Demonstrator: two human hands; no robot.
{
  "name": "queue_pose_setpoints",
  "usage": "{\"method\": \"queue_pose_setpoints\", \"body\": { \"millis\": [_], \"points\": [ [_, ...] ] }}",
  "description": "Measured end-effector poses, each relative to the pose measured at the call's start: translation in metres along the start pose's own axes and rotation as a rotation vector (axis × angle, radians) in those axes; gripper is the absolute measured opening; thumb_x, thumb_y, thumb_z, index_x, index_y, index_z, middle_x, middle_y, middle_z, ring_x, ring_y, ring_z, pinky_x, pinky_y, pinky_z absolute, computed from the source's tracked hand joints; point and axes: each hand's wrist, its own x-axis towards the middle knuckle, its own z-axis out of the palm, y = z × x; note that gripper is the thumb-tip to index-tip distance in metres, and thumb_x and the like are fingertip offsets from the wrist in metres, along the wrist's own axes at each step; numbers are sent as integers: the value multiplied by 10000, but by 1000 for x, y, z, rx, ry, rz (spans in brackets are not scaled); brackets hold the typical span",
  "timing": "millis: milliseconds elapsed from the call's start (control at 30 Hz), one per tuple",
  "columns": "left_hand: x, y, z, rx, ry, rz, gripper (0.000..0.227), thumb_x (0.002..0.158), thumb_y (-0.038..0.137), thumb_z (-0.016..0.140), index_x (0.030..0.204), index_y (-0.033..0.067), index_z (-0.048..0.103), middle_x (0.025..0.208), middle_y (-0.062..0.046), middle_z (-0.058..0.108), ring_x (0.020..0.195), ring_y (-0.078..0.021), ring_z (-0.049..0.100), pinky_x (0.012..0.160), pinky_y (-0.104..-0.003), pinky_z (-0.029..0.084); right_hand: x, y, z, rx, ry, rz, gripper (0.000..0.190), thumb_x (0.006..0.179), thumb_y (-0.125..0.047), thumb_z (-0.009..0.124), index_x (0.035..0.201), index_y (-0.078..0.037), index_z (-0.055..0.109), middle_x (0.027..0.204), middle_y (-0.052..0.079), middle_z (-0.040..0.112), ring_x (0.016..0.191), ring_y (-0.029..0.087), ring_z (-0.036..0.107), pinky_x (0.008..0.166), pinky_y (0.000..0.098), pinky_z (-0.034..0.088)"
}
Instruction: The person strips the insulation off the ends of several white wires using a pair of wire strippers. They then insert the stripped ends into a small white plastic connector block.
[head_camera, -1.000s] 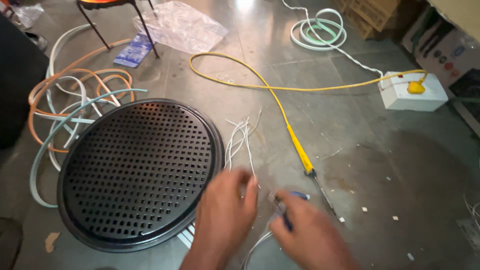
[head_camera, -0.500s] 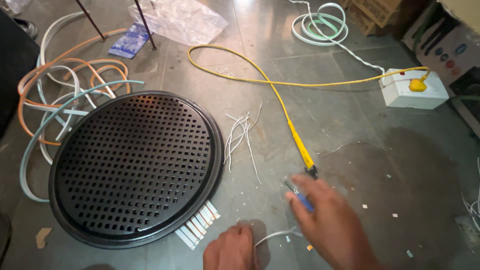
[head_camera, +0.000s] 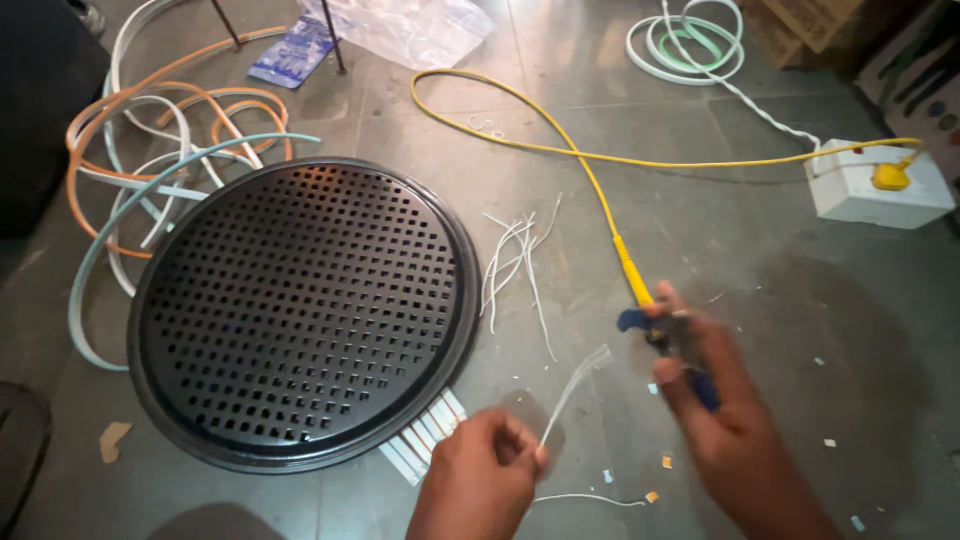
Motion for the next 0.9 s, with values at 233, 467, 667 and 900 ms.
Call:
{"method": "queue_pose_setpoints", "body": {
  "millis": [233,467,667,900],
  "points": [
    [1,21,-10,-786,145,90,182,844,188,782,928,27,768,721,-31,727,667,-96,648,625,-256,491,-7,-3,28,329,-80,799,240,912,-259,704,934,-21,700,776,88,703,726,186,690,693,347,562],
    [-13,31,-12,-692,278,142,182,829,207,773,922,50,769,700,-21,739,636,-68,621,619,-244,490,-25,1,60,429,-329,745,199,854,-203,739,891,-9,722,644,70,663,570,152,664,534,315,508],
    [-6,25,-10,-673,53,175,213,842,211,788,876,2,781,688,-21,711,615,-55,595,599,-231,460,-22,3,54,295,-261,770,232,887,-279,732,979,-66,727,642,42,662,601,116,652,567,295,507],
    [6,10,-7,-756,-202,190,197,854,179,781,833,-13,743,670,-27,676,569,-81,562,540,-247,435,-20,2,49,166,-305,606,220,943,-275,649,929,-61,694,646,24,623,620,98,579,596,282,504]
  ]
}}
